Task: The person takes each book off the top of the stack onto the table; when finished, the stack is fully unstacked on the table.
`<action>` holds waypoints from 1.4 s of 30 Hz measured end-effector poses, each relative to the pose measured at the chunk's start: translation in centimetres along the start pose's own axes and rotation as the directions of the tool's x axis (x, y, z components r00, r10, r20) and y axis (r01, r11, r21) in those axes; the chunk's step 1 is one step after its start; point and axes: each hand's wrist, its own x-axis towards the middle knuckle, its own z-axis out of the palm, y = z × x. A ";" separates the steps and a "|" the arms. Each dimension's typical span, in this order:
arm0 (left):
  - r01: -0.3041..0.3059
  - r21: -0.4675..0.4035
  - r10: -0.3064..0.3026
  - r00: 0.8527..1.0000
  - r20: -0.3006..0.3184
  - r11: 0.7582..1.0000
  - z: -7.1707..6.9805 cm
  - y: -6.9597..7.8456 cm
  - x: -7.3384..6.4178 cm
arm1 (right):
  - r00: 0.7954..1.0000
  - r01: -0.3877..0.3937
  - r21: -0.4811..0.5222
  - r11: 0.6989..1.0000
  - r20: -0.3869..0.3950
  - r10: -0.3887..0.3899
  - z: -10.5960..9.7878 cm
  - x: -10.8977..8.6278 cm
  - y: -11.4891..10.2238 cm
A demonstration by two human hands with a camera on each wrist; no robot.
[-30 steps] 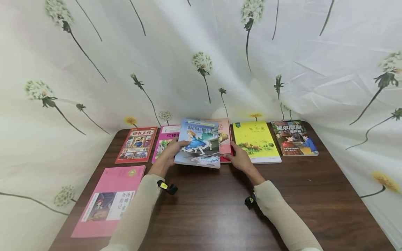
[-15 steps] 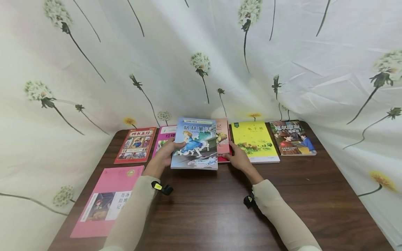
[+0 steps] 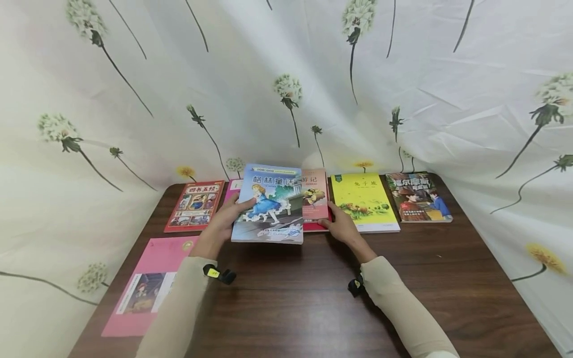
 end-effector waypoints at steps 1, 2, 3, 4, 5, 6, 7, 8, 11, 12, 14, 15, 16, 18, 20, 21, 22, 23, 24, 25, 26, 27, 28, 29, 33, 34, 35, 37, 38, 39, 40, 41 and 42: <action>0.003 -0.031 -0.003 1.000 0.014 1.000 -0.2 0.1 -0.2 | 1.000 -0.002 0.003 1.000 0.002 0.002 0.0 0.0 0.0; 0.005 -0.053 -0.003 1.000 0.027 0.999 -0.5 0.2 -0.5 | 1.000 -0.004 0.005 1.000 0.003 0.004 0.0 0.0 0.0; 0.007 -0.076 -0.004 0.999 0.039 0.997 -0.7 0.3 -0.8 | 1.000 -0.005 0.007 1.000 0.003 0.005 -0.1 0.0 0.0; 0.005 -0.089 -0.001 0.999 0.047 0.996 -0.9 0.4 -1.1 | 1.000 -0.005 0.008 1.000 0.003 0.005 -0.1 0.0 0.0; 0.001 -0.092 0.004 0.998 0.055 0.996 -1.0 0.6 -1.4 | 1.000 -0.007 0.009 1.000 0.001 0.007 -0.1 0.0 0.0; -0.009 -0.091 0.014 0.998 0.060 0.996 -1.2 0.7 -1.7 | 1.000 -0.007 0.010 1.000 0.000 0.007 -0.1 0.0 0.0; -0.016 -0.082 0.021 0.998 0.061 0.996 -1.4 0.8 -2.1 | 1.000 -0.008 0.014 1.000 -0.002 0.009 -0.2 0.0 0.0; -0.020 -0.076 0.024 0.998 0.056 0.997 -1.5 1.0 -2.4 | 1.000 -0.006 0.012 1.000 -0.003 0.006 -0.2 0.0 0.0; -0.027 -0.033 0.028 0.999 0.036 0.999 -2.0 1.2 -3.3 | 1.000 -0.008 0.013 1.000 -0.002 0.008 -0.3 0.0 0.0; -0.028 -0.017 0.029 0.999 0.024 0.999 -2.2 1.3 -3.6 | 1.000 -0.009 0.014 1.000 0.000 0.009 -0.3 0.0 0.0; -0.026 0.000 0.026 1.000 0.007 1.000 -2.5 1.3 -4.2 | 1.000 -0.008 0.012 1.000 0.001 0.008 -0.2 0.0 0.1; -0.027 0.016 0.027 1.000 -0.001 1.000 -2.7 1.3 -4.4 | 1.000 -0.009 0.013 1.000 0.001 0.008 -0.2 0.0 0.1; -0.027 0.018 0.027 1.000 -0.009 0.999 -2.9 1.2 -4.6 | 1.000 -0.008 0.015 1.000 0.003 0.008 -0.2 -0.1 0.1; -0.033 0.021 0.033 0.999 -0.006 0.999 -3.4 1.1 -5.0 | 1.000 0.000 0.012 1.000 0.000 0.000 -0.2 0.0 0.2; -0.031 0.009 0.031 1.000 0.000 0.999 -3.9 1.0 -5.4 | 1.000 0.006 0.011 1.000 -0.003 -0.006 -0.2 0.0 0.2; -0.030 0.002 0.030 1.000 0.006 1.000 -4.1 1.0 -5.6 | 1.000 0.006 0.013 1.000 -0.003 -0.006 -0.2 0.0 0.2; -0.025 -0.010 0.025 1.000 0.010 1.000 -4.4 0.9 -5.8 | 1.000 0.008 0.012 1.000 -0.003 -0.008 -0.1 0.0 0.3; -0.023 -0.011 0.023 1.000 0.011 1.000 -4.6 0.9 -6.1 | 1.000 0.011 0.010 1.000 -0.004 -0.010 -0.1 0.0 0.3; -0.014 -0.018 0.014 1.000 0.006 1.000 -4.8 0.8 -6.4 | 1.000 0.011 0.009 1.000 -0.003 -0.011 -0.1 0.0 0.3; -0.002 -0.025 0.002 1.000 0.002 1.000 -5.0 0.8 -6.6 | 1.000 0.012 0.010 1.000 -0.003 -0.012 -0.1 0.0 0.3; 0.008 -0.029 -0.008 1.000 0.002 1.000 -5.3 0.7 -6.9 | 1.000 0.012 0.008 1.000 -0.003 -0.012 -0.1 0.0 0.3; 0.016 -0.033 -0.016 1.000 0.005 0.999 -5.5 0.6 -7.2 | 1.000 0.014 0.006 1.000 -0.002 -0.014 -0.1 0.0 0.2; 0.020 -0.030 -0.019 1.000 0.004 0.999 -5.7 0.5 -7.4 | 1.000 0.013 0.006 1.000 -0.002 -0.013 -0.1 0.0 0.2; 0.021 -0.030 -0.021 1.000 0.005 0.999 -5.9 0.4 -7.7 | 1.000 0.013 0.006 1.000 -0.003 -0.013 -0.1 0.0 0.2; 0.038 -0.018 -0.038 0.999 0.000 0.999 -6.6 -0.3 -8.8 | 1.000 0.009 0.010 1.000 -0.004 -0.009 -0.2 -0.1 0.1; 0.041 -0.008 -0.041 0.999 -0.007 0.999 -6.8 -0.5 -9.0 | 1.000 0.009 0.011 1.000 -0.003 -0.009 -0.2 -0.1 0.1; 0.048 -0.001 -0.048 0.999 -0.014 0.999 -7.0 -0.7 -9.3 | 1.000 0.009 0.011 1.000 -0.001 -0.009 -0.2 0.0 0.1; 0.063 0.016 -0.063 0.998 -0.024 0.998 -7.3 -1.1 -9.8 | 1.000 0.008 0.010 1.000 0.001 -0.008 -0.1 0.0 0.0; 0.071 0.023 -0.071 0.997 -0.030 0.997 -7.4 -1.4 -10.0 | 1.000 0.005 0.010 1.000 0.003 -0.005 0.0 0.0 0.0; 0.081 0.026 -0.080 0.996 -0.034 0.996 -7.5 -1.6 -10.3 | 1.000 0.005 0.007 1.000 0.003 -0.005 0.0 0.1 0.0; 0.089 0.029 -0.088 0.995 -0.037 0.996 -7.6 -1.9 -10.5 | 1.000 0.004 0.006 1.000 0.004 -0.004 0.0 0.1 0.1; 0.100 0.027 -0.099 0.994 -0.040 0.995 -7.7 -2.2 -10.7 | 1.000 0.001 0.004 1.000 0.004 -0.001 0.0 0.1 0.1; 0.109 0.022 -0.108 0.993 -0.041 0.994 -7.8 -2.6 -10.9 | 1.000 -0.001 0.005 1.000 0.004 0.001 0.0 0.2 0.2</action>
